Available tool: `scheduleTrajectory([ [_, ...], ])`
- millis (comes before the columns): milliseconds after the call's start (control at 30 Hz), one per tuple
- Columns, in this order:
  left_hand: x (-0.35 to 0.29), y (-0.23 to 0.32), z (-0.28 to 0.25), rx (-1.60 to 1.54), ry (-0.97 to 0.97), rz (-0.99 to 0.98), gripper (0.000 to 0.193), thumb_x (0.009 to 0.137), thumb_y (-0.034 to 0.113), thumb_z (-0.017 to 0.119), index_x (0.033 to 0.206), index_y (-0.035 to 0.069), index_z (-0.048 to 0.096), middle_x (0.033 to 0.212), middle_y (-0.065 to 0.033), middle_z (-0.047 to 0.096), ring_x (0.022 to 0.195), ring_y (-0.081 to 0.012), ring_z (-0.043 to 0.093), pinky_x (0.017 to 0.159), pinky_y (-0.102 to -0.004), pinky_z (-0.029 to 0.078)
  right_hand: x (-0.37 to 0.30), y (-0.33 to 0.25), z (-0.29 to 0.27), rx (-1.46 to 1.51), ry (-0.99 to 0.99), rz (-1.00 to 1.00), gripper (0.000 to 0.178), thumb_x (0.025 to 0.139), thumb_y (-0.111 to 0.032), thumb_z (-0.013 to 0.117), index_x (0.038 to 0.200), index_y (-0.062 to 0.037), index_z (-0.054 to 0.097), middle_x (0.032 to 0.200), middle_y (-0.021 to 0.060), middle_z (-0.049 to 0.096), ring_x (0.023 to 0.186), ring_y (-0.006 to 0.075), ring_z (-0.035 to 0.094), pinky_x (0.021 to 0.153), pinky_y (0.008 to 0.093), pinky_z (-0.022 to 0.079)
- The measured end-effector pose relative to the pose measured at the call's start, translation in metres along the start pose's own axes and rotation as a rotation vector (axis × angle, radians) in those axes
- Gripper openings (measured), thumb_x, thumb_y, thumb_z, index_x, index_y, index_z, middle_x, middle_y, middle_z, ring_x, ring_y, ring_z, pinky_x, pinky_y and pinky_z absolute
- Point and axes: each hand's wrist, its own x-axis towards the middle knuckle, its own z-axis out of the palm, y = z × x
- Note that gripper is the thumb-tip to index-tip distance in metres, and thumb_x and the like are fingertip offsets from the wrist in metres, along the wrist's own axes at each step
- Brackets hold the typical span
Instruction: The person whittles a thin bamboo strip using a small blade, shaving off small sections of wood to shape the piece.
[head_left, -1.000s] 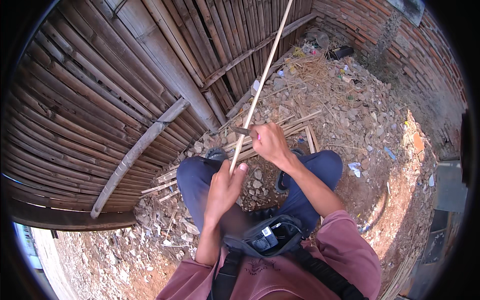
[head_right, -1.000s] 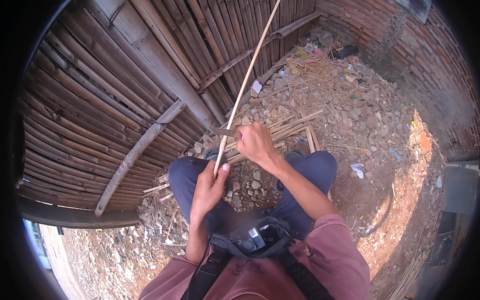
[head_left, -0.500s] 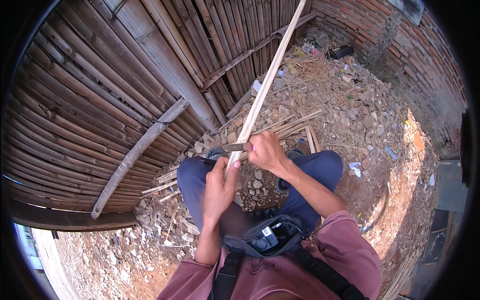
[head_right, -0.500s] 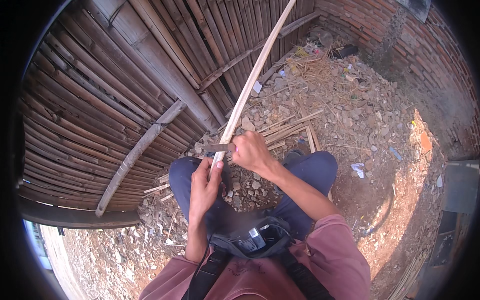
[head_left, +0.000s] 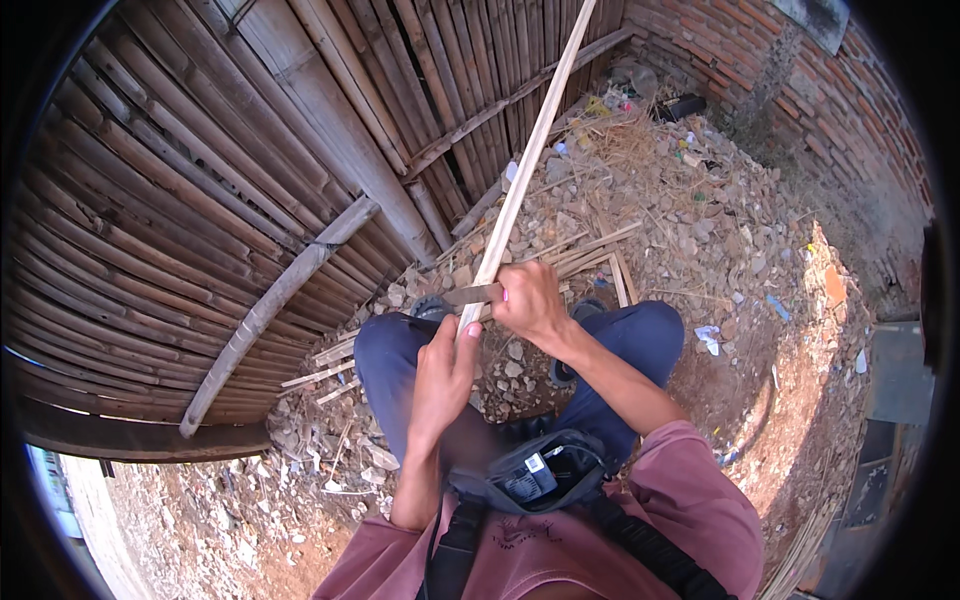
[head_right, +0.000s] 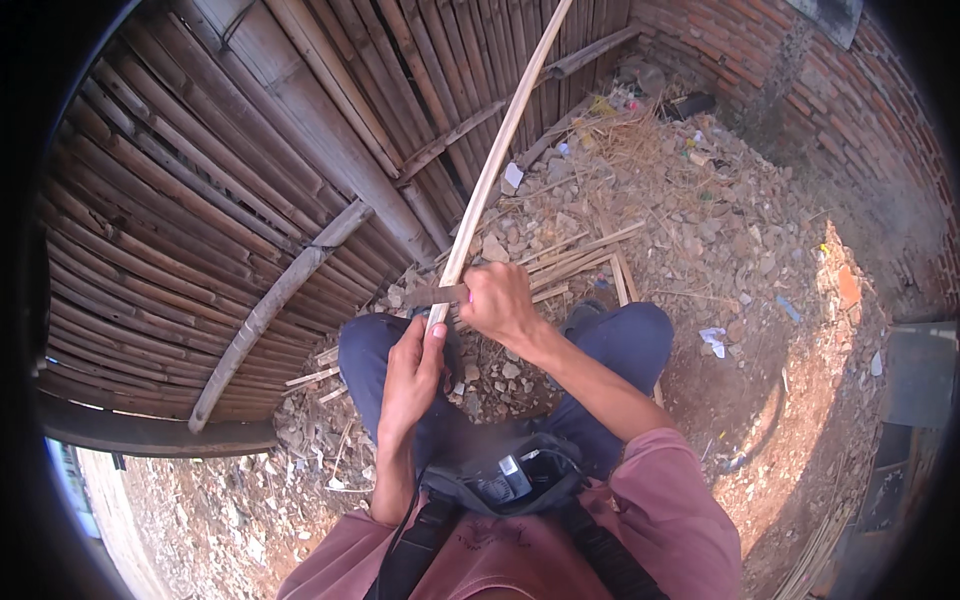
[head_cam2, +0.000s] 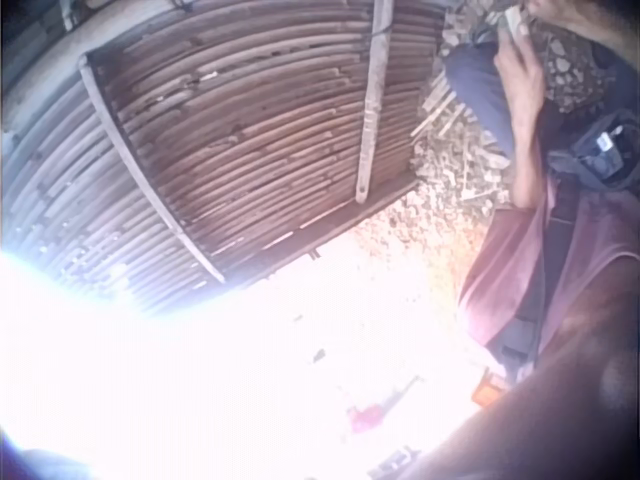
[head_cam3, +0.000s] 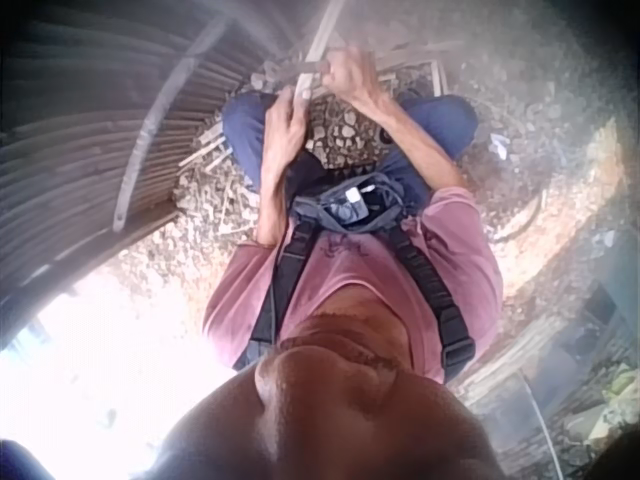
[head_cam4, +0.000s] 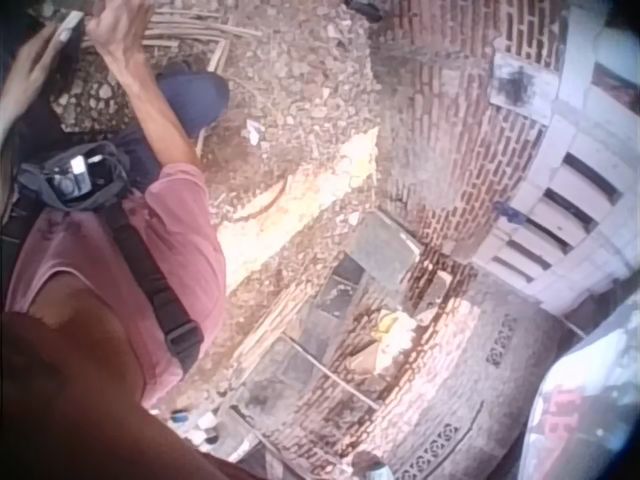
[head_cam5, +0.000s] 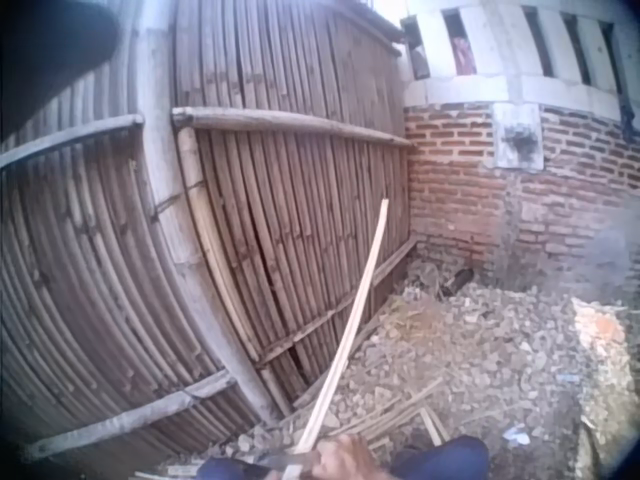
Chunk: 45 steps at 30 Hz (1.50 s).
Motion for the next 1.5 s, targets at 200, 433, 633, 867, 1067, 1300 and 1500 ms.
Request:
scheduleTrajectory([
  [200, -0.025, -0.011, 0.0, -0.077, -0.087, -0.12, 0.034, 0.111, 0.029, 0.056, 0.093, 0.0, 0.056, 0.064, -0.0064, 0.053, 0.062, -0.0145, 0.046, 0.058, -0.0374, 0.041, 0.035, 0.043, -0.029, -0.03, 0.202, 0.189, 0.016, 0.079, -0.004, 0.061, 0.07, 0.0031, 0.072, 0.059, 0.0263, 0.063, 0.052, 0.0406, 0.067, 0.053, 0.0486, 0.051],
  [433, -0.024, -0.009, -0.009, -0.134, -0.089, -0.116, 0.034, 0.112, 0.031, 0.055, 0.097, 0.002, 0.063, 0.067, -0.0016, 0.057, 0.063, -0.0081, 0.049, 0.058, -0.0298, 0.041, 0.025, 0.031, -0.035, 0.051, 0.044, 0.173, 0.016, 0.082, -0.002, 0.06, 0.079, 0.0043, 0.074, 0.066, 0.0278, 0.065, 0.062, 0.0446, 0.068, 0.06, 0.0484, 0.053],
  [633, -0.02, -0.001, -0.022, -0.259, -0.132, -0.151, 0.033, 0.112, 0.033, 0.057, 0.098, 0.004, 0.065, 0.069, 0.0062, 0.054, 0.063, -0.0034, 0.044, 0.056, -0.0257, 0.036, 0.021, 0.029, -0.033, 0.388, 0.068, 0.186, 0.012, 0.085, -0.008, 0.064, 0.088, 0.0012, 0.07, 0.063, 0.0168, 0.065, 0.061, 0.033, 0.07, 0.06, 0.0415, 0.051],
  [867, -0.017, -0.001, -0.027, -0.321, -0.165, -0.191, 0.032, 0.112, 0.034, 0.057, 0.099, 0.006, 0.063, 0.073, 0.0084, 0.051, 0.065, -0.0022, 0.043, 0.058, -0.0242, 0.035, 0.007, 0.008, -0.052, 0.355, -0.286, 0.109, 0.061, 0.087, -0.038, 0.078, 0.128, -0.0074, 0.045, 0.092, 0.0114, 0.067, 0.084, 0.0297, 0.069, 0.079, 0.0429, 0.052],
  [1067, -0.017, 0.004, -0.03, -0.394, -0.143, -0.168, 0.033, 0.113, 0.034, 0.055, 0.1, 0.005, 0.063, 0.078, 0.0081, 0.051, 0.07, -0.0019, 0.043, 0.062, -0.0236, 0.038, -0.008, 0.0, -0.054, 0.369, -0.219, -0.004, 0.045, 0.097, -0.048, 0.073, 0.111, -0.007, 0.061, 0.089, 0.0104, 0.072, 0.08, 0.0295, 0.072, 0.071, 0.0415, 0.054],
  [1300, -0.014, -0.004, -0.028, -0.359, -0.124, -0.139, 0.029, 0.113, 0.03, 0.056, 0.099, 0.005, 0.061, 0.077, 0.0094, 0.05, 0.068, -0.0008, 0.041, 0.06, -0.0221, 0.036, -0.015, 0.004, -0.051, 0.276, -0.177, -0.079, 0.038, 0.098, -0.046, 0.072, 0.093, -0.008, 0.069, 0.074, 0.0048, 0.069, 0.065, 0.0255, 0.069, 0.058, 0.0381, 0.05],
  [1500, -0.013, 0.008, -0.025, -0.471, -0.061, -0.123, 0.018, 0.109, 0.022, 0.063, 0.103, 0.005, 0.061, 0.078, 0.0085, 0.057, 0.067, 0.0018, 0.043, 0.057, -0.0202, 0.034, -0.017, 0.004, -0.045, 0.265, -0.134, -0.173, 0.038, 0.098, -0.046, 0.072, 0.093, -0.0094, 0.069, 0.071, 0.0024, 0.068, 0.058, 0.0232, 0.067, 0.052, 0.038, 0.048],
])
